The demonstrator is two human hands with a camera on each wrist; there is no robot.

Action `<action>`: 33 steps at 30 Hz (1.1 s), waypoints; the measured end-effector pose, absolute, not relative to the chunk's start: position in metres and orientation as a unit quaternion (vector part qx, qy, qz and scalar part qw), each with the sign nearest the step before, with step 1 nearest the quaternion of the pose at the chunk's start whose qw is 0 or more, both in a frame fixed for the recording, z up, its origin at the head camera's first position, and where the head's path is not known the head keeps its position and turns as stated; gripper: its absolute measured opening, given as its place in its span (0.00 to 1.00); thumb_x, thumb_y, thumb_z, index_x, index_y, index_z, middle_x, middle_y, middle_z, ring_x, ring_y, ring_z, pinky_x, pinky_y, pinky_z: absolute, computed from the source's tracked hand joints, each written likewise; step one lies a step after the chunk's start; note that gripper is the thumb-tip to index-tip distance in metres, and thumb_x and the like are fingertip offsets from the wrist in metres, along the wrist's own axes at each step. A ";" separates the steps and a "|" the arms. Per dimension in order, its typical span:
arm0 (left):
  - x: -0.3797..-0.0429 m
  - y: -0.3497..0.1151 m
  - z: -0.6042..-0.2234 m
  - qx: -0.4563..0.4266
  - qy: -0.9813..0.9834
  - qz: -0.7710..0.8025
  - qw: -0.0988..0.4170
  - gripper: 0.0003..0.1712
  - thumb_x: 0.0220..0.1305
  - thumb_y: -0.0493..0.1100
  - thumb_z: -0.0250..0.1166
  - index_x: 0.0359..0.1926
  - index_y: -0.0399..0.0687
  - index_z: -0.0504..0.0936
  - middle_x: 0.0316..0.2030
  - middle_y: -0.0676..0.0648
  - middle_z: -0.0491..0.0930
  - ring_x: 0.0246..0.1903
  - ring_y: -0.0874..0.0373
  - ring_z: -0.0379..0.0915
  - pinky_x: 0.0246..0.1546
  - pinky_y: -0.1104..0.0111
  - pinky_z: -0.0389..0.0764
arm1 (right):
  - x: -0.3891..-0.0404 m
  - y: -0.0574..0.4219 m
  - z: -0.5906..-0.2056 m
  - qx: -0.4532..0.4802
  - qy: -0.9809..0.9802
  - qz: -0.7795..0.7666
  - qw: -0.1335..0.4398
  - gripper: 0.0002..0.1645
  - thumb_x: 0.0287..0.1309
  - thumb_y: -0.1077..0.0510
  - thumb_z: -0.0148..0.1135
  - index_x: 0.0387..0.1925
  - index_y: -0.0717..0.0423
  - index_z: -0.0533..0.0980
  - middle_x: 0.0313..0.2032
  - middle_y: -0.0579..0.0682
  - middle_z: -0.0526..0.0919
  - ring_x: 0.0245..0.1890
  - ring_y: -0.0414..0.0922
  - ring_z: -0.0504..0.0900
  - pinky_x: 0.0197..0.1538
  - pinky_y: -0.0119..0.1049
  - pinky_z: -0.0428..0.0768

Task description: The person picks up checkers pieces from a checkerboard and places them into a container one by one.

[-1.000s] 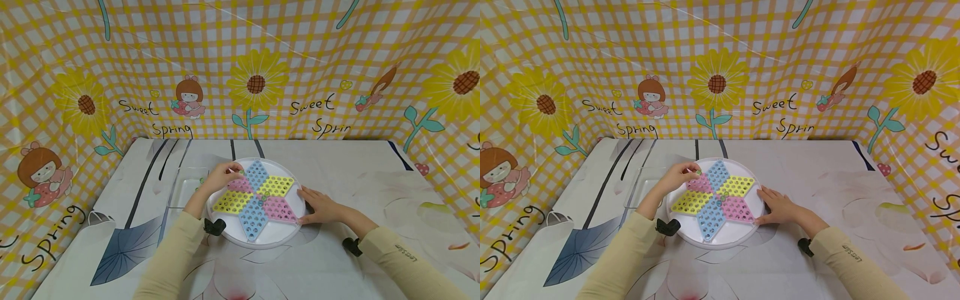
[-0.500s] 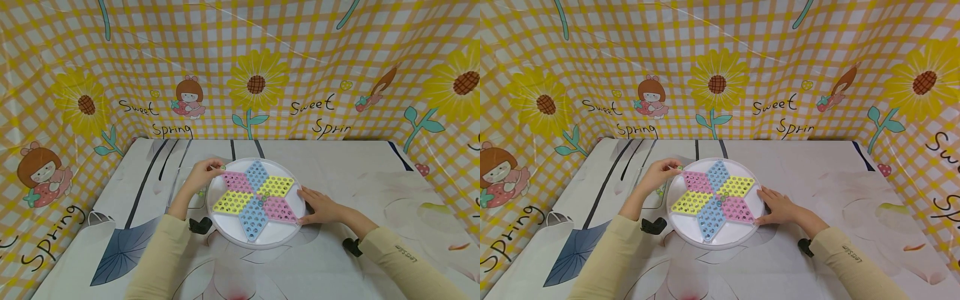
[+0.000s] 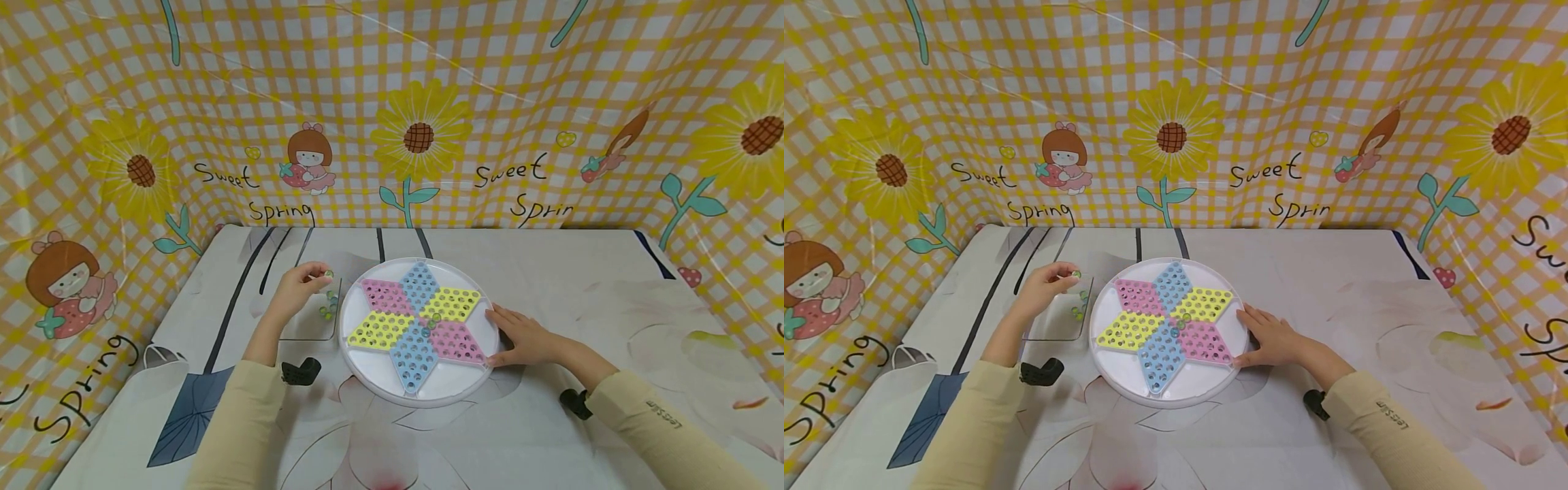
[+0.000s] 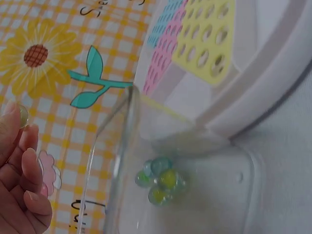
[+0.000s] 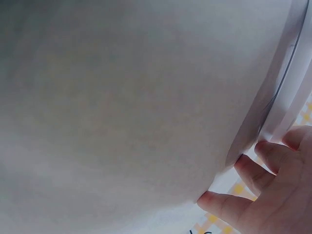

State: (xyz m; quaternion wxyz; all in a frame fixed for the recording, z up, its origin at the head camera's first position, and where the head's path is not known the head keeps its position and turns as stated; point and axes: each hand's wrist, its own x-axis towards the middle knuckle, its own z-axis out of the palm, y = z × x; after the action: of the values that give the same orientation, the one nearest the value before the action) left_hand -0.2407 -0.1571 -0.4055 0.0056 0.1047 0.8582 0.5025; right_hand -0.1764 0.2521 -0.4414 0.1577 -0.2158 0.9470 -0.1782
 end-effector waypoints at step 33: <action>-0.234 -0.184 -0.426 0.051 0.877 0.478 0.012 0.15 0.64 0.40 0.57 0.48 0.35 0.75 0.34 0.42 0.76 0.30 0.48 0.74 0.31 0.69 0.71 | -0.176 0.253 -0.440 -0.211 0.946 -0.183 0.165 0.59 0.45 0.36 0.64 0.65 0.70 0.50 0.65 0.72 0.47 0.63 0.70 0.48 0.58 0.67 0.50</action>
State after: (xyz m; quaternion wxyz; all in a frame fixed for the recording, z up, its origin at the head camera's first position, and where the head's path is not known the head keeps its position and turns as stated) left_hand -0.2343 -0.1837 -0.4261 0.0120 0.0506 0.8769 0.4779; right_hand -0.1756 0.2527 -0.4401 0.1652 -0.2113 0.9458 -0.1829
